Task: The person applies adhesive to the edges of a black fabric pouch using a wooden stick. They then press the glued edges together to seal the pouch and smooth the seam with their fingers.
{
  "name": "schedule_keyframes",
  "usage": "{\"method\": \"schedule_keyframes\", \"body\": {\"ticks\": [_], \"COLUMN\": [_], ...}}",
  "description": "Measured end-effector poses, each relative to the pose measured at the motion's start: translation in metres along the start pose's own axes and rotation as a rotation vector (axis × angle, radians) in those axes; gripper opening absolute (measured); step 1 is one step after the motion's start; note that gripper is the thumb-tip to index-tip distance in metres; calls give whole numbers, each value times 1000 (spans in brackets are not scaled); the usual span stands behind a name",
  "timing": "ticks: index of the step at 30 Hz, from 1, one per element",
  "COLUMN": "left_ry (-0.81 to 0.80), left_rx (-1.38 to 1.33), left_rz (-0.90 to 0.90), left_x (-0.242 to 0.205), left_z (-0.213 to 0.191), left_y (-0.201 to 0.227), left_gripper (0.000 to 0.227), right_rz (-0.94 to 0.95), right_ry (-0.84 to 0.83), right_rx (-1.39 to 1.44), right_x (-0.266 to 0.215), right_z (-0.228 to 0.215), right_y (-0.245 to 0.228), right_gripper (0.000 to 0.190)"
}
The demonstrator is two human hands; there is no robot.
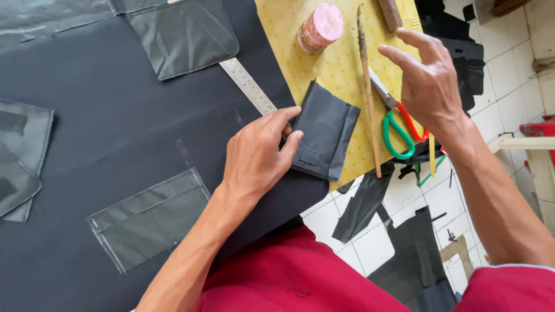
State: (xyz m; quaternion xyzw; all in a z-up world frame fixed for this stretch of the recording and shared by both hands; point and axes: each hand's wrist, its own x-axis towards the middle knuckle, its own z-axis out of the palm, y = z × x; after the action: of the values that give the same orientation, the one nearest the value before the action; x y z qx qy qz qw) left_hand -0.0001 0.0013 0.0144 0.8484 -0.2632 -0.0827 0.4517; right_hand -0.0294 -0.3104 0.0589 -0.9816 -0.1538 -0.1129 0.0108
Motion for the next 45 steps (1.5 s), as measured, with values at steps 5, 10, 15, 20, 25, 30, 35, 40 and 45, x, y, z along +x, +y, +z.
{"method": "schedule_keyframes", "body": {"ticks": [5, 10, 15, 20, 25, 30, 35, 40, 45], "left_ry": [-49, 8, 153, 245, 318, 274, 246, 230, 163], "left_rx": [-160, -166, -178, -403, -641, -784, -768, -690, -1373], "left_rz": [-36, 29, 119, 90, 80, 21, -136, -287, -546], "left_x": [2, -11, -49, -104, -146, -168, -175, -174, -171], "left_z": [-23, -59, -118, -173, -202, -214, -226, -221, -200], "left_y": [24, 51, 70, 86, 78, 57, 36, 16, 10], "left_gripper": [34, 33, 33, 26, 25, 26, 35, 41, 60], "right_rz": [-20, -104, -133, -205, -254, -467, -479, -250, 431], "right_ry": [59, 15, 137, 359, 553, 637, 370, 148, 111], "right_rx": [87, 172, 123, 145, 264, 196, 461, 886, 1754], "right_x": [-34, -49, -46, -12, 16, 37, 34, 14, 3], "right_z": [-31, -50, -40, -30, -42, -74, -100, -100, -78], "right_y": [-52, -114, -169, -230, -278, -311, -332, -322, -272], "right_gripper": [37, 46, 63, 61, 39, 7, 6, 13, 23]}}
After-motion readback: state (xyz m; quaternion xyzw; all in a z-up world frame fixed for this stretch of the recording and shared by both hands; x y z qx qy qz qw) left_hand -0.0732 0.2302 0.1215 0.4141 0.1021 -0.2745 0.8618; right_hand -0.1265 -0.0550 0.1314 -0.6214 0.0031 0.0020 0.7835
